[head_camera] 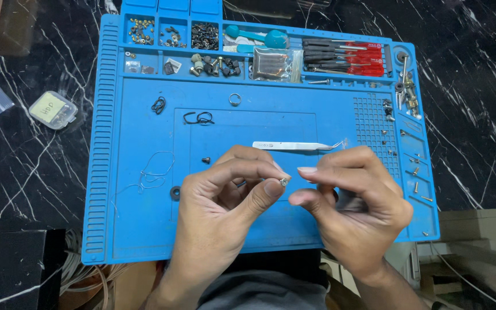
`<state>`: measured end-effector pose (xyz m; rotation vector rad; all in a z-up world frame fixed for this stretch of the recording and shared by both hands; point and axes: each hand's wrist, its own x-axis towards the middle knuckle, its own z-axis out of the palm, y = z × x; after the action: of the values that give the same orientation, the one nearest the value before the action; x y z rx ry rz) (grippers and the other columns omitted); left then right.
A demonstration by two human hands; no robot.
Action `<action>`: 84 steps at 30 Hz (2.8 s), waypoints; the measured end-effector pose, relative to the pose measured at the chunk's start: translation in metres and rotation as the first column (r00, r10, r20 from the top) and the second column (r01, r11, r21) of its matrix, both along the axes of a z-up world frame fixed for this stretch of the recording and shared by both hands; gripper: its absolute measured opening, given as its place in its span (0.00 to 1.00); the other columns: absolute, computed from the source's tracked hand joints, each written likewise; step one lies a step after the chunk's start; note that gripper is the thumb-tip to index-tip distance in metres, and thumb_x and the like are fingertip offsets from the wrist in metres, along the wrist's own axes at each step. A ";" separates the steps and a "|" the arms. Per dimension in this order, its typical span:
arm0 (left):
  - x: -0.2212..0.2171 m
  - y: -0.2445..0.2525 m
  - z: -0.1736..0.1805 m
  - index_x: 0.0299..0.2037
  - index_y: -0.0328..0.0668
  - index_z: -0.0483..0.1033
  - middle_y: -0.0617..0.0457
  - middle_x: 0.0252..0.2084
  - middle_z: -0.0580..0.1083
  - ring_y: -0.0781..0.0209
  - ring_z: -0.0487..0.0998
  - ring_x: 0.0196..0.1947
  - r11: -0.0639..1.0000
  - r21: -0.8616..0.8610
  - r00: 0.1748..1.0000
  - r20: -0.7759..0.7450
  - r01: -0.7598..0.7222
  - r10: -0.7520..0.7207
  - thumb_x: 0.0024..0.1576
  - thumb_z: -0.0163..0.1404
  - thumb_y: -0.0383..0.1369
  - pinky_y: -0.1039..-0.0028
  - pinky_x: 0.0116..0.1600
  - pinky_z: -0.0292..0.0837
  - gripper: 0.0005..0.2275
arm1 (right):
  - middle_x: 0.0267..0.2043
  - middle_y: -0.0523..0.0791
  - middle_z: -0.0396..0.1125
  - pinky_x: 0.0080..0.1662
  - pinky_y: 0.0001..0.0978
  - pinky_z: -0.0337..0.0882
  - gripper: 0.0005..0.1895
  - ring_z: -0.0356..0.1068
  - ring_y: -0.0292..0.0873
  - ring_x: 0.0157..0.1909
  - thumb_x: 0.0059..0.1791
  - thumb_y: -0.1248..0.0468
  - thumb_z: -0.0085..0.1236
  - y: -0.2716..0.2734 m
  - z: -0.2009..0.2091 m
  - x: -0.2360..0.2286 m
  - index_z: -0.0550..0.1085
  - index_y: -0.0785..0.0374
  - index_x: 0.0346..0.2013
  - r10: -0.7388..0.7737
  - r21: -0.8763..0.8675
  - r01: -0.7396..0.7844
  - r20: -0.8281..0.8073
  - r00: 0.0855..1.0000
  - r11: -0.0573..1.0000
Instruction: The person sorts and organizes small screws and hardware components on a blue work mat. They pick up individual screws, place them into designated slots on the mat, and occasionally retrieve more from a small plastic container.
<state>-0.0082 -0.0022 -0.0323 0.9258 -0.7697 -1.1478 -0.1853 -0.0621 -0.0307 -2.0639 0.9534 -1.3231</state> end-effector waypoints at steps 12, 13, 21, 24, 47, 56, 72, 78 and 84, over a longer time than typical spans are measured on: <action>0.005 -0.001 -0.001 0.48 0.41 0.88 0.50 0.48 0.82 0.59 0.82 0.53 1.000 0.010 1.000 -0.009 0.008 -0.008 0.67 0.62 0.34 0.75 0.53 0.77 0.06 | 0.39 0.48 0.72 0.43 0.30 0.69 0.17 0.64 0.37 0.30 0.48 0.58 0.77 0.002 0.002 0.003 0.81 0.61 0.45 0.023 0.010 -0.023 -0.001 1.000 1.000; 0.006 -0.001 -0.001 0.48 0.41 0.88 0.50 0.48 0.82 0.59 0.82 0.53 1.000 0.010 1.000 -0.008 0.008 -0.008 0.67 0.62 0.34 0.75 0.53 0.77 0.06 | 0.39 0.48 0.72 0.43 0.30 0.69 0.17 0.64 0.37 0.30 0.48 0.58 0.77 0.001 0.002 0.004 0.81 0.61 0.45 0.023 0.010 -0.023 0.000 1.000 1.000; 0.003 0.003 0.016 0.46 0.43 0.92 0.52 0.45 0.82 0.66 0.82 0.42 0.988 0.106 0.962 0.262 -0.109 0.078 0.65 0.63 0.32 0.78 0.42 0.76 0.05 | 0.44 0.51 0.72 0.42 0.28 0.71 0.06 0.71 0.41 0.38 0.57 0.68 0.70 0.001 0.016 0.010 0.83 0.61 0.49 0.097 0.026 -0.095 -0.084 0.992 0.995; 0.009 0.007 0.018 0.46 0.45 0.92 0.54 0.45 0.82 0.71 0.75 0.31 0.985 0.109 0.929 0.360 -0.135 0.088 0.66 0.63 0.31 0.80 0.37 0.72 0.05 | 0.46 0.50 0.73 0.40 0.27 0.68 0.05 0.72 0.39 0.38 0.57 0.67 0.69 0.000 0.025 0.017 0.86 0.60 0.48 0.123 0.081 -0.111 -0.165 0.979 0.990; 0.049 0.025 0.013 0.46 0.40 0.91 0.52 0.45 0.82 0.69 0.81 0.39 0.974 0.112 0.850 0.514 -0.197 0.113 0.66 0.62 0.29 0.81 0.38 0.73 0.05 | 0.47 0.48 0.78 0.43 0.28 0.72 0.08 0.77 0.40 0.43 0.58 0.71 0.72 0.003 0.027 0.050 0.86 0.57 0.49 0.229 0.104 -0.213 -0.179 0.957 0.972; 0.043 0.023 0.012 0.47 0.44 0.91 0.56 0.44 0.82 0.69 0.82 0.41 0.985 0.091 0.811 0.581 -0.147 0.067 0.68 0.59 0.30 0.80 0.40 0.75 0.06 | 0.44 0.49 0.77 0.40 0.29 0.68 0.04 0.74 0.41 0.41 0.57 0.72 0.71 0.001 0.026 0.047 0.86 0.62 0.45 0.196 0.061 -0.187 -0.206 0.959 0.980; 0.041 0.018 0.014 0.52 0.46 0.90 0.55 0.46 0.81 0.71 0.67 0.23 0.968 -0.021 0.699 0.688 -0.249 0.194 0.70 0.58 0.29 0.80 0.30 0.64 0.08 | 0.46 0.50 0.75 0.54 0.38 0.75 0.04 0.77 0.50 0.51 0.61 0.68 0.62 -0.013 0.011 0.042 0.77 0.67 0.48 0.277 0.103 -0.258 -0.308 0.910 0.961; 0.043 0.016 0.009 0.55 0.42 0.88 0.50 0.48 0.81 0.61 0.84 0.43 0.960 -0.134 0.612 0.746 -0.245 0.261 0.71 0.57 0.25 0.74 0.43 0.80 0.08 | 0.51 0.45 0.71 0.47 0.47 0.65 0.05 0.74 0.48 0.49 0.63 0.61 0.62 -0.014 0.005 0.046 0.78 0.59 0.50 0.154 -0.013 -0.203 -0.605 0.781 0.979; 0.051 0.018 0.004 0.57 0.41 0.86 0.48 0.49 0.81 0.52 0.81 0.48 0.941 -0.214 0.479 0.818 -0.262 0.319 0.71 0.58 0.22 0.65 0.54 0.79 0.08 | 0.50 0.45 0.68 0.44 0.49 0.60 0.04 0.74 0.51 0.45 0.63 0.59 0.66 -0.013 0.007 0.055 0.79 0.54 0.49 0.027 -0.118 -0.145 -0.679 0.734 0.982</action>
<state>0.0425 0.0159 -0.0288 1.5317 -1.3566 -0.2793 -0.1307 -0.0754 -0.0238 -2.7626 1.0295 -0.5830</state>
